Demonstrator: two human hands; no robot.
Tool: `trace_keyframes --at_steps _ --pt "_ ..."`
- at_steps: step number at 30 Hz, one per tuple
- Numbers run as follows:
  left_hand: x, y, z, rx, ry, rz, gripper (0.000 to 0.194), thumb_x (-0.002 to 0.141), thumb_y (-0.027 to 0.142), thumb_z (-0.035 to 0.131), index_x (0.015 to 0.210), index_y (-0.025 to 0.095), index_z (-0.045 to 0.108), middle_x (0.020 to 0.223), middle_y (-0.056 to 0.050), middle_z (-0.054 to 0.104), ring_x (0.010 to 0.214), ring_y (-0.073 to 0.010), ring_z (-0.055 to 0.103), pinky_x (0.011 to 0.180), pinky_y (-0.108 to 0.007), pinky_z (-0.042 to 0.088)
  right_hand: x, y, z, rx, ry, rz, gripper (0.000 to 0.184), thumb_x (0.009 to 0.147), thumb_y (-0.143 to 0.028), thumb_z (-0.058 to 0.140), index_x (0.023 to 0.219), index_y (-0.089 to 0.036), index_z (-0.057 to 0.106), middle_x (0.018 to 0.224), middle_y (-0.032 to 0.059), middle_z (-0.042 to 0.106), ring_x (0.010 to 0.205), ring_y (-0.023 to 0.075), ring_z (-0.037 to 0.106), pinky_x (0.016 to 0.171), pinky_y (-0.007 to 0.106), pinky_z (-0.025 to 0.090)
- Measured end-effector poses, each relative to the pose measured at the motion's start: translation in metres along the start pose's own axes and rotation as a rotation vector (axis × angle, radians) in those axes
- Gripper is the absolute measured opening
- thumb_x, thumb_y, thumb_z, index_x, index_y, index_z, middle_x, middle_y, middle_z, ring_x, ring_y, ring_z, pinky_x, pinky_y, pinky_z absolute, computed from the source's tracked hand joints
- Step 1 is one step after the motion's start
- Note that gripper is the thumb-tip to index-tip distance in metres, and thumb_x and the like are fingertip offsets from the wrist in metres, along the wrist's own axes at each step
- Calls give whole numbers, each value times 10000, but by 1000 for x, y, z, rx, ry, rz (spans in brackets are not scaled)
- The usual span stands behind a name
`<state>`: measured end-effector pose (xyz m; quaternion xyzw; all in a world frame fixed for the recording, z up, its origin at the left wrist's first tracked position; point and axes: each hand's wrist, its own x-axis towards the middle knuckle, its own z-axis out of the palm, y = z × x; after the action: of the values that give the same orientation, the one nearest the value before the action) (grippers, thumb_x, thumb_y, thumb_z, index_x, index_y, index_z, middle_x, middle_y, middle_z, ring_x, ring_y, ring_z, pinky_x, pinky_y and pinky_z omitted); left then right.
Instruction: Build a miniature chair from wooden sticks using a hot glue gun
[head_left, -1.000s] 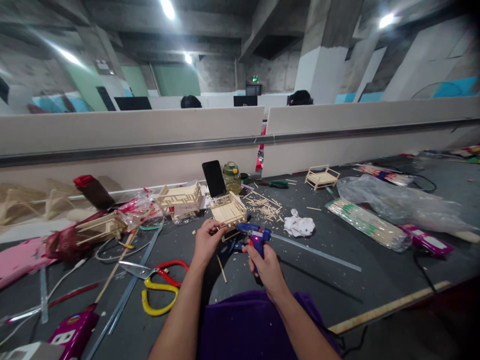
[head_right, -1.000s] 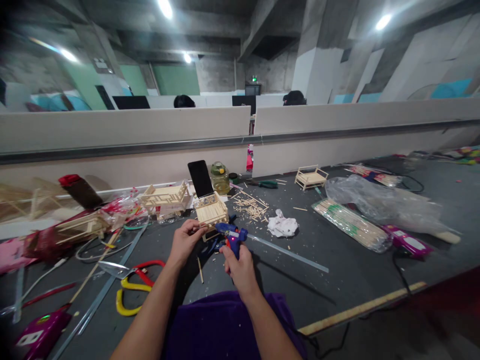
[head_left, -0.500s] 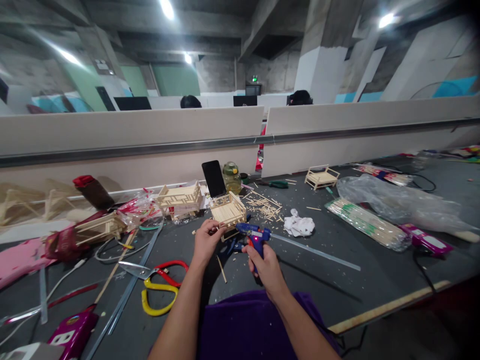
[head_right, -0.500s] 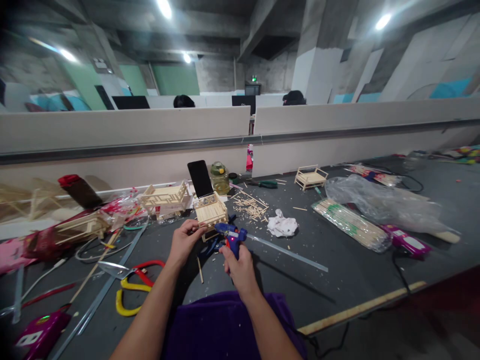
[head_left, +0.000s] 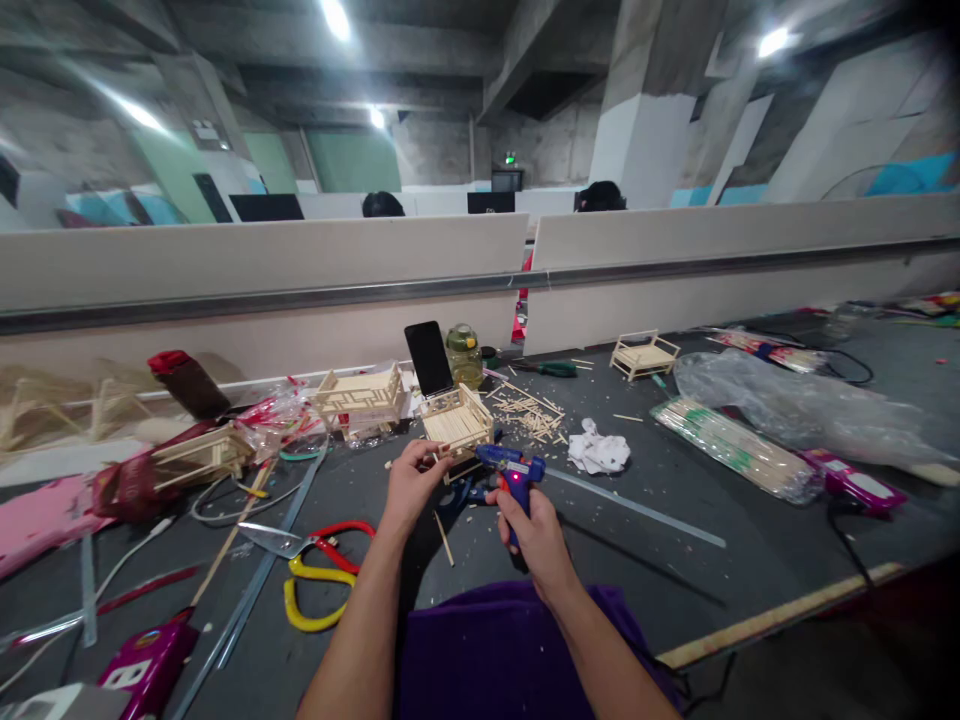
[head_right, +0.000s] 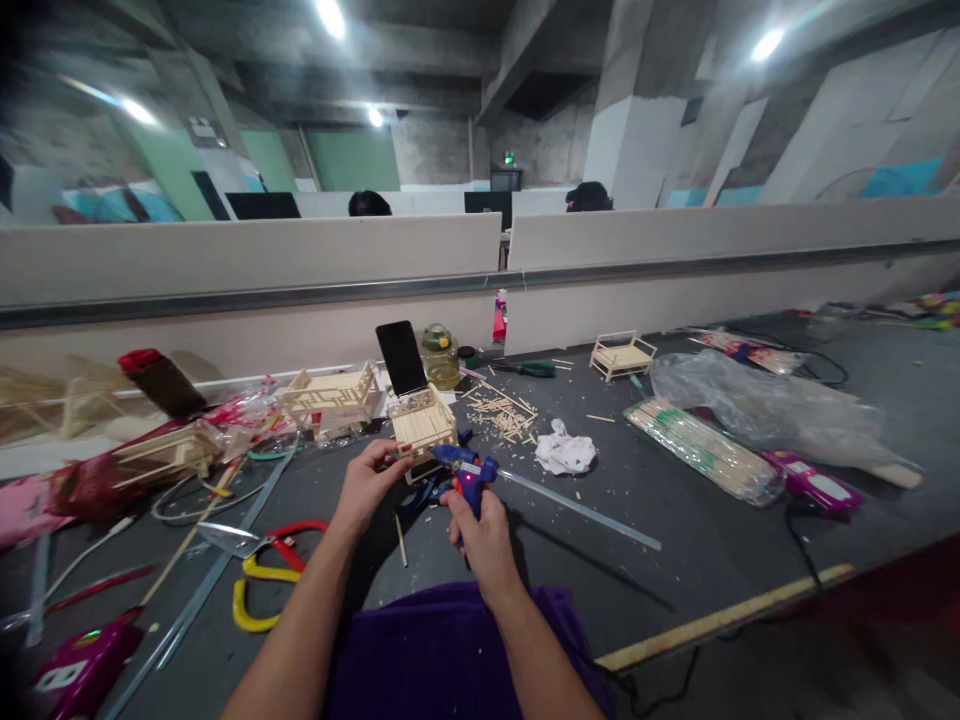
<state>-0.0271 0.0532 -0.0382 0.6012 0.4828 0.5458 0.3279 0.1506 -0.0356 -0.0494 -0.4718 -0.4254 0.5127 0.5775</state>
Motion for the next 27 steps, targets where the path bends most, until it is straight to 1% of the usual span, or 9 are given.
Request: trace_keyframes --at_steps 3,6,9,11,13,15,18,22,27 --pt "-2 1 -6 -14 -7 -43 240 666 292 735 869 164 726 910 -32 636 660 -113 531 630 -241 422 0 -7 0 124 58 -1 444 794 -543 657 1008 -158 605 647 -11 633 441 81 472 357 168 327" --pt "-3 5 -13 -59 -20 -97 291 680 287 712 945 165 713 894 -28 654 667 -113 537 661 -241 429 4 -17 -8 250 181 8 442 744 -546 696 946 -169 582 795 29 699 451 85 540 347 167 351" --pt "-3 9 -18 -124 37 -149 307 673 279 695 949 147 702 791 -10 649 627 -109 528 650 -235 423 12 -31 -27 259 297 50 448 709 -566 700 843 -162 561 717 44 706 426 115 587 335 172 354" --pt "-3 11 -18 -156 104 -180 299 649 286 700 907 136 698 725 2 636 588 -105 508 606 -226 405 20 -40 -45 208 349 88 460 698 -588 687 792 -159 550 616 39 683 387 123 579 311 163 318" --pt "-2 12 -17 -175 154 -198 290 636 315 708 859 131 693 675 9 620 559 -104 490 566 -221 385 30 -49 -65 146 377 113 454 723 -598 649 761 -157 547 527 21 640 362 122 568 297 148 280" --pt "-1 11 -16 -186 184 -205 295 634 361 715 816 131 685 632 17 600 535 -103 474 539 -218 369 41 -56 -83 91 400 135 430 757 -582 617 727 -160 537 466 -6 590 319 103 525 281 137 233" --pt "-1 8 -16 -201 244 -213 323 626 419 723 772 136 668 581 31 564 508 -99 451 515 -214 350 56 -62 -104 31 442 191 381 815 -537 573 739 -166 539 444 -22 563 266 77 446 260 140 207" --pt "-2 3 -19 -223 345 -219 333 621 454 700 734 150 628 545 49 518 481 -89 424 485 -200 327 69 -59 -118 23 444 238 352 852 -513 543 756 -174 532 471 -22 564 251 64 389 254 153 207" --pt "-1 -4 -22 -293 436 -240 312 697 494 570 644 200 480 526 68 448 424 -82 396 434 -190 323 74 -49 -124 -16 425 289 354 859 -498 539 704 -185 487 506 -29 535 289 41 355 281 146 209"
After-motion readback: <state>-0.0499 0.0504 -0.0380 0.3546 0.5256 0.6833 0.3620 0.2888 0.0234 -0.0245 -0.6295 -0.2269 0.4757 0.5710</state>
